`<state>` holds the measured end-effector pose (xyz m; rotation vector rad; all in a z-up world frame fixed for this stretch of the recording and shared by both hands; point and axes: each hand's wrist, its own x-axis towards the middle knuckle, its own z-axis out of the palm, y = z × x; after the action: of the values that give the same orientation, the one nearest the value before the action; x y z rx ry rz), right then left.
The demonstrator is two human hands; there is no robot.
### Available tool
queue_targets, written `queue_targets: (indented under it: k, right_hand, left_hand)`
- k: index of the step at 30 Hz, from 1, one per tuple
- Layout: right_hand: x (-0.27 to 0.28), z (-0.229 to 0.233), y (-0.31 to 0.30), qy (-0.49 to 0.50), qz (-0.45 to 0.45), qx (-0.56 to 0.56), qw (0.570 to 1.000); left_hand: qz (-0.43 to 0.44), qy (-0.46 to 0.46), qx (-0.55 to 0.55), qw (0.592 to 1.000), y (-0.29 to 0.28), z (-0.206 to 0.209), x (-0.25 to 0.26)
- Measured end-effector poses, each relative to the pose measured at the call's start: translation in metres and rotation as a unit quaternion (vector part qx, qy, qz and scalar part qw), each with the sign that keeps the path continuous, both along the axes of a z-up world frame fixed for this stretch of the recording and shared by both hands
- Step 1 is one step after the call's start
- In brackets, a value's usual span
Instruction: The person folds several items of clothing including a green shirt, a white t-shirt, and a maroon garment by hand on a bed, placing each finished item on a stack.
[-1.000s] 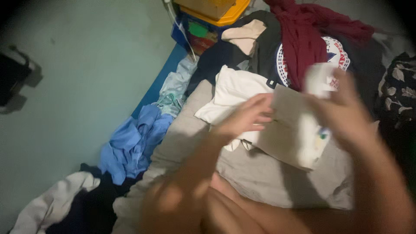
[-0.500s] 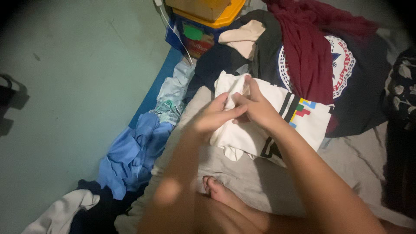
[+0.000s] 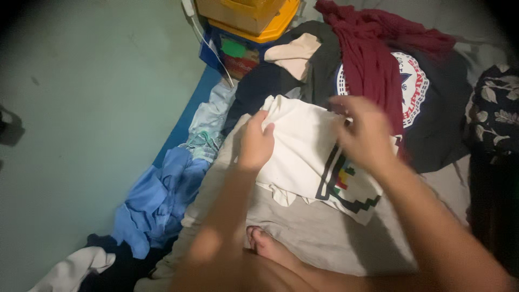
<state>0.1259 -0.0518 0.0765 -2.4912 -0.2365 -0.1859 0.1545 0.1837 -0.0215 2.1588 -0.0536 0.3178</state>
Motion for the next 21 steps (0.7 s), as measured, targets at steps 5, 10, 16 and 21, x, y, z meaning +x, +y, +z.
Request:
queue_targets:
  k: [5,10,16,21]
  right_hand:
    - [-0.02,0.001,-0.072,0.018,-0.068,-0.167,0.983]
    - [-0.024,-0.035,-0.134,0.216,-0.067,-0.06,0.972]
    - [-0.027,-0.053,-0.151,0.211,0.044,0.237,0.947]
    - [-0.007,-0.047,-0.136,0.308,-0.076,-0.01,0.948]
  left_hand:
    - [-0.001,-0.019,-0.004,1.0,-0.005,-0.016,0.011]
    - [-0.014,0.088,-0.006,0.996,-0.018,0.0,0.018]
    - [0.031,-0.073,-0.002,0.997,-0.037,0.001,0.02]
    - [0.089,0.021,0.165,0.982,-0.026,-0.008,0.025]
